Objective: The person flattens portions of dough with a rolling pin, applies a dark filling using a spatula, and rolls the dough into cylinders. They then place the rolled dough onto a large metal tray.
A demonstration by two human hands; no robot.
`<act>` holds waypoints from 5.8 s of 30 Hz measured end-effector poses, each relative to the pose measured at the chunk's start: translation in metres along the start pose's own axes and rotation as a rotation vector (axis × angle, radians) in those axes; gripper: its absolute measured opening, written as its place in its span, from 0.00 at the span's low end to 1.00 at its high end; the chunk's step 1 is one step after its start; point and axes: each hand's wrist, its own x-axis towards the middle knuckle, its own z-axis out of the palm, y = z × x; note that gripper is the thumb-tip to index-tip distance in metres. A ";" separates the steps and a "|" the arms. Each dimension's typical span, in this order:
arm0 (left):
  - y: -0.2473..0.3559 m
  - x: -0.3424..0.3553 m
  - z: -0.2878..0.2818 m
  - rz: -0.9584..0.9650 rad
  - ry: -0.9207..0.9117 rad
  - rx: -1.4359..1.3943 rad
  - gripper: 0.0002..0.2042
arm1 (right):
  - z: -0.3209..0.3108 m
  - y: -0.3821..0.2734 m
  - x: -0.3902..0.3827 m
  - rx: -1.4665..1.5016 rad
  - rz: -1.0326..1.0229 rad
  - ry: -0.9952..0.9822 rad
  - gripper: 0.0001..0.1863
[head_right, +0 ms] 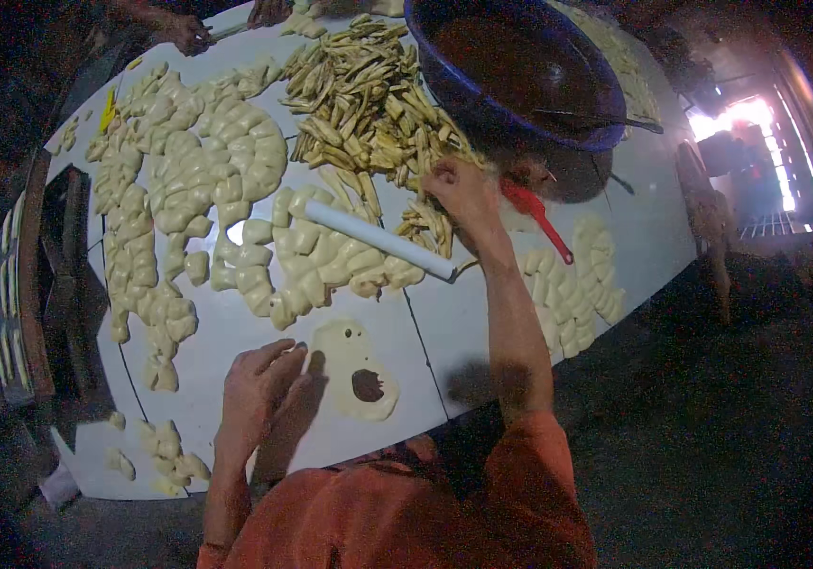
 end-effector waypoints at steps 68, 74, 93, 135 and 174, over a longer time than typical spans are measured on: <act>0.041 -0.065 0.111 0.117 0.303 0.107 0.13 | 0.022 0.013 -0.241 -0.318 -0.894 -0.637 0.11; 0.047 -0.064 0.097 -0.146 0.424 -0.031 0.07 | 0.010 -0.006 -0.239 0.045 0.000 -0.697 0.11; 0.036 -0.048 0.087 0.007 0.251 0.148 0.12 | 0.023 -0.013 -0.215 -0.293 -0.857 -0.678 0.14; 0.029 -0.031 0.058 -0.047 0.209 0.066 0.11 | 0.039 -0.021 -0.207 -0.389 -0.660 -0.384 0.13; 0.020 -0.004 0.059 -0.085 0.009 0.337 0.37 | 0.034 -0.020 -0.164 -0.428 -0.967 -0.440 0.34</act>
